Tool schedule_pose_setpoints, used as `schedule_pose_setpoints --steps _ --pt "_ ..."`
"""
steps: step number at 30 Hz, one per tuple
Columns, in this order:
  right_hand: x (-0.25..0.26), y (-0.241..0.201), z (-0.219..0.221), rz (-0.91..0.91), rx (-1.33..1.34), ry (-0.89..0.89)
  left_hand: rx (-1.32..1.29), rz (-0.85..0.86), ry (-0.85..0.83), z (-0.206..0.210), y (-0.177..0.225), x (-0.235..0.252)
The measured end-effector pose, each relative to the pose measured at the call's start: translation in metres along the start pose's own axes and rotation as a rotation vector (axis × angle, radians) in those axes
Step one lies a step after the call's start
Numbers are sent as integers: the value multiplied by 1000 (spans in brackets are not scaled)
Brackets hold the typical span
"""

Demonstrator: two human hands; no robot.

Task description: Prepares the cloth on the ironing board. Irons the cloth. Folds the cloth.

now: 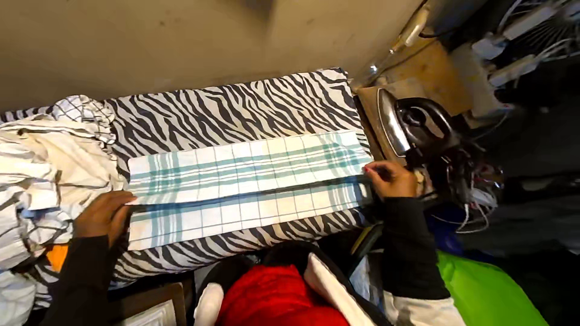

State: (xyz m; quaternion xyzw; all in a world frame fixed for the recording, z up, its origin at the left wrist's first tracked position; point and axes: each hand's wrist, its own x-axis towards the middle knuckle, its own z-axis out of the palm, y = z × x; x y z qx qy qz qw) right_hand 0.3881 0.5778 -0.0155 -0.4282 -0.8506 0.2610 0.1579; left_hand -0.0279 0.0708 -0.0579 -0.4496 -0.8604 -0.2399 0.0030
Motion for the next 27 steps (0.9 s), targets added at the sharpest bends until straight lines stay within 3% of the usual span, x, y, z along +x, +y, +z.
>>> schedule_pose_setpoints --steps 3,7,9,12,16,18,19,21,24,25,27 --pt "-5 8 17 133 -4 -112 -31 -25 -28 18 9 -12" --pt "-3 -7 12 160 -135 -70 19 -46 -48 20 -1 -16" --pt "0 -21 7 133 -220 -4 95 -74 -209 5 5 -10" --pt "1 -52 20 -67 -153 148 213 -152 -419 -15 59 22" --pt "17 -76 92 -377 -90 100 117 54 -225 36 116 66" --pt "27 -57 119 -239 -241 -36 141 68 -143 75 101 72" --pt "34 -42 119 -130 -292 -99 175 -18 -137 85 80 66" --pt "52 -20 91 -48 -272 -101 197 -278 -91 80 32 54" --pt "69 -12 8 -191 -320 134 152 -446 -79 44 8 31" --pt "76 -10 -20 -200 -383 216 142 -413 -91 37 12 23" --pt "92 -4 -59 -30 -480 220 173 -230 -107 38 26 5"
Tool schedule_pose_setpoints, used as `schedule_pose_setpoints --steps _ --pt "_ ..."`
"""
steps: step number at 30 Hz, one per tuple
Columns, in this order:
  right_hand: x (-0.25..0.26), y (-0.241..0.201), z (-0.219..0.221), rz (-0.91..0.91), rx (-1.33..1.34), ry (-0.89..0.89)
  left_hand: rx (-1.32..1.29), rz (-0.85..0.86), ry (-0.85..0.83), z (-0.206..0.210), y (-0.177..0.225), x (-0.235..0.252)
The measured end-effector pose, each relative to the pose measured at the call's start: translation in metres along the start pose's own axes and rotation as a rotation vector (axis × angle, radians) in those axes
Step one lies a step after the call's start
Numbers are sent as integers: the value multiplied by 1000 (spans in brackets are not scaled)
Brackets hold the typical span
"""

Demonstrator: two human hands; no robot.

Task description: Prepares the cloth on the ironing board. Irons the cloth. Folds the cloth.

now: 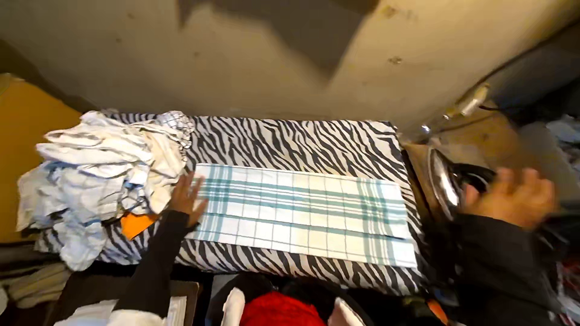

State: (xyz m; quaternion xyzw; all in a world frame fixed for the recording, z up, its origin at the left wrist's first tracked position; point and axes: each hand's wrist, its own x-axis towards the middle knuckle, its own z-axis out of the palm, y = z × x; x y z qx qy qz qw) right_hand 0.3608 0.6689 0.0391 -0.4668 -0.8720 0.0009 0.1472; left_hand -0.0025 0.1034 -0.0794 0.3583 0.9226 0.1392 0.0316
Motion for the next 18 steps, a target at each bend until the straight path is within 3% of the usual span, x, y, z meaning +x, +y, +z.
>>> schedule_pose_setpoints --steps 3,6,8,11,13,16,18 --pt "28 23 -3 187 -55 -198 -12 75 -45 3 16 -41" --pt "30 27 -8 190 -10 -280 -108 -44 125 10 -7 -80" --pt "28 -5 -18 118 -29 -316 -146 -105 227 7 -4 -95" --pt "-12 -123 -31 -99 -55 -387 -157 -88 272 4 20 -94" --pt "-38 -214 -31 -279 -69 -547 -153 -33 224 11 35 -77" --pt "-69 -343 -2 -557 -130 -810 -144 -153 32 11 37 -65" --pt "-85 -413 27 -670 -108 -823 -147 -210 34 2 29 -74"
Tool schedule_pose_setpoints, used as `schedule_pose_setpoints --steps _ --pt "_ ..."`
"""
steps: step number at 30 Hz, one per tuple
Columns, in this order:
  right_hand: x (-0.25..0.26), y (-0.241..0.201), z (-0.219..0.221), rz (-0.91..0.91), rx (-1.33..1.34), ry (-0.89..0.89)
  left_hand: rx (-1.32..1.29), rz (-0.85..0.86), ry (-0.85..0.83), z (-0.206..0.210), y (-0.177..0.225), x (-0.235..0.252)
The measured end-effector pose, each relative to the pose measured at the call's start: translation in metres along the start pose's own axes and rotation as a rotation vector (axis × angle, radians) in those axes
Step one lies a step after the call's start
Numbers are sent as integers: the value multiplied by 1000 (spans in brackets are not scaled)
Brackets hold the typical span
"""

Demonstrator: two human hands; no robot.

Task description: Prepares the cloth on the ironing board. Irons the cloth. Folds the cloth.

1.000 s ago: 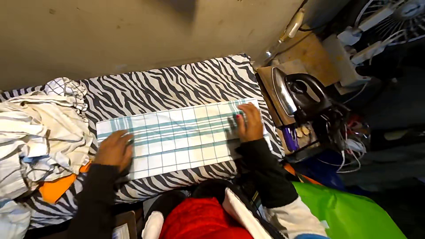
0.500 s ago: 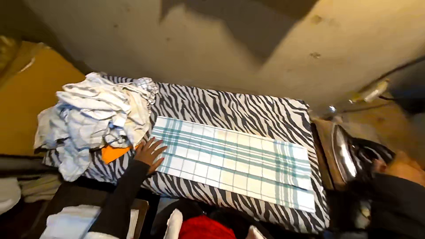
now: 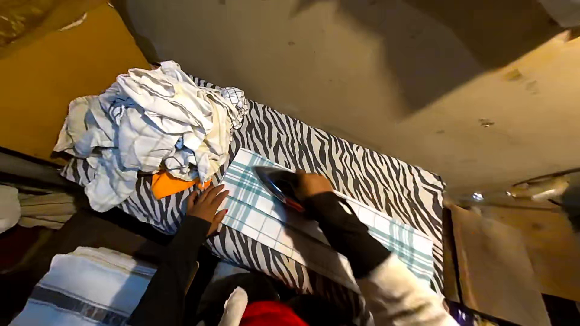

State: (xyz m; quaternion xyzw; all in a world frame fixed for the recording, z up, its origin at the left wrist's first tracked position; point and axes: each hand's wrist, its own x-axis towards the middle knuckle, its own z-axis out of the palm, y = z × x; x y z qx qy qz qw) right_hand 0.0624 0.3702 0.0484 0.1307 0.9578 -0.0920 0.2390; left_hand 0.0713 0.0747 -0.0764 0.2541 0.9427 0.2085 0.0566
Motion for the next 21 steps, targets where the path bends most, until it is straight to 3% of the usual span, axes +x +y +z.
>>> schedule_pose_setpoints --steps 4,7,12,15,18,21 --pt "56 -69 -14 -124 -4 58 -102 -62 183 -25 -10 -42" --pt "53 -74 -10 -207 -33 5 -127 -42 341 -43 -19 -55" --pt "13 -63 22 -232 -27 -68 -182 108 469 -70 6 -11" --pt "-14 -63 33 -141 44 -124 -234 240 518 -71 38 37" --pt "-31 -49 32 51 137 -138 -277 258 415 -48 67 83" --pt "-44 5 35 269 210 -44 -161 305 201 9 50 119"
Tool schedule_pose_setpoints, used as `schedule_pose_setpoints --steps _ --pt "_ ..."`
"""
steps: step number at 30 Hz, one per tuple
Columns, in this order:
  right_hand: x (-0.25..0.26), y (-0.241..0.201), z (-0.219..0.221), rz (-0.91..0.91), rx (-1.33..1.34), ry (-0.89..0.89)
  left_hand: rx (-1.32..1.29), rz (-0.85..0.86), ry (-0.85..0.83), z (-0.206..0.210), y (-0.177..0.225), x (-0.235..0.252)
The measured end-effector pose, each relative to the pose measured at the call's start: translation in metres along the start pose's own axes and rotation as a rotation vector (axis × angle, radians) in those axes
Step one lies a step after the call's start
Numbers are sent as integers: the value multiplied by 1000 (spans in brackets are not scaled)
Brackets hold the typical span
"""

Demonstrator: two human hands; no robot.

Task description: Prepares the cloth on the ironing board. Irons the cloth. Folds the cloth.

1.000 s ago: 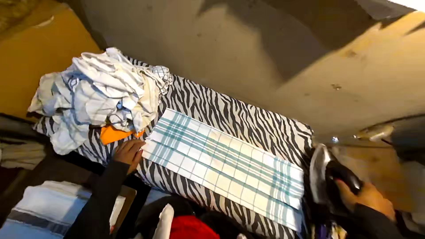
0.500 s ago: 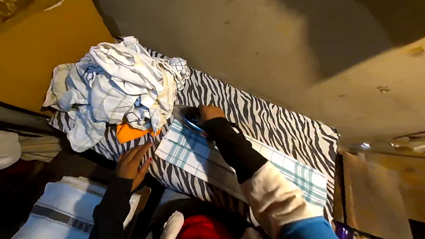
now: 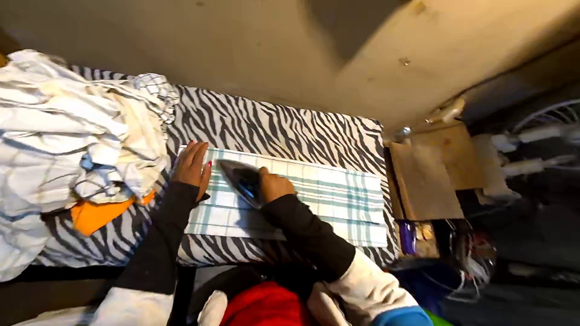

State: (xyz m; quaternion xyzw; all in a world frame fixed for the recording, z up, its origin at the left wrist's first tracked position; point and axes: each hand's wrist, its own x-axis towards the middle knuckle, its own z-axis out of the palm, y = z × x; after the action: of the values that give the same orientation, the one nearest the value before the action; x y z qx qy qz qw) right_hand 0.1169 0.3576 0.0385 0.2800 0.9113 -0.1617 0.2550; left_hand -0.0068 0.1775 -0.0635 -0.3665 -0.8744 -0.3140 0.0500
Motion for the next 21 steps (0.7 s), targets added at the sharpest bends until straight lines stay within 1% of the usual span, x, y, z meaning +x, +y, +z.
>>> schedule_pose_setpoints --steps 1,2,4,6,7,8,10,12,15,17,19,21 --pt "0 27 -5 76 29 33 85 -17 -97 16 -16 -5" --pt "0 59 -10 156 51 77 171 -24 -140 28 -31 -12" --pt "-4 129 -16 339 88 173 244 -30 -157 33 -48 -18" --pt "-16 198 -20 544 132 253 262 -42 -165 32 -48 -20" --pt "-22 226 -21 629 154 291 266 -47 -166 31 -49 -20" --pt "-26 246 -22 695 167 324 276 -44 -165 30 -50 -20" --pt "-29 261 -25 770 177 328 288 -36 -167 30 -54 -21" --pt "-27 262 -26 775 200 355 308 -32 -166 30 -56 -20" --pt "-19 271 -28 674 280 453 309 -52 -180 28 -53 -18" --pt "-18 293 -29 583 286 428 259 -19 -203 21 -52 -25" --pt "-24 326 -45 516 280 408 217 104 -202 10 -54 -33" --pt "-30 354 -75 559 225 471 211 214 -177 -3 -52 -50"
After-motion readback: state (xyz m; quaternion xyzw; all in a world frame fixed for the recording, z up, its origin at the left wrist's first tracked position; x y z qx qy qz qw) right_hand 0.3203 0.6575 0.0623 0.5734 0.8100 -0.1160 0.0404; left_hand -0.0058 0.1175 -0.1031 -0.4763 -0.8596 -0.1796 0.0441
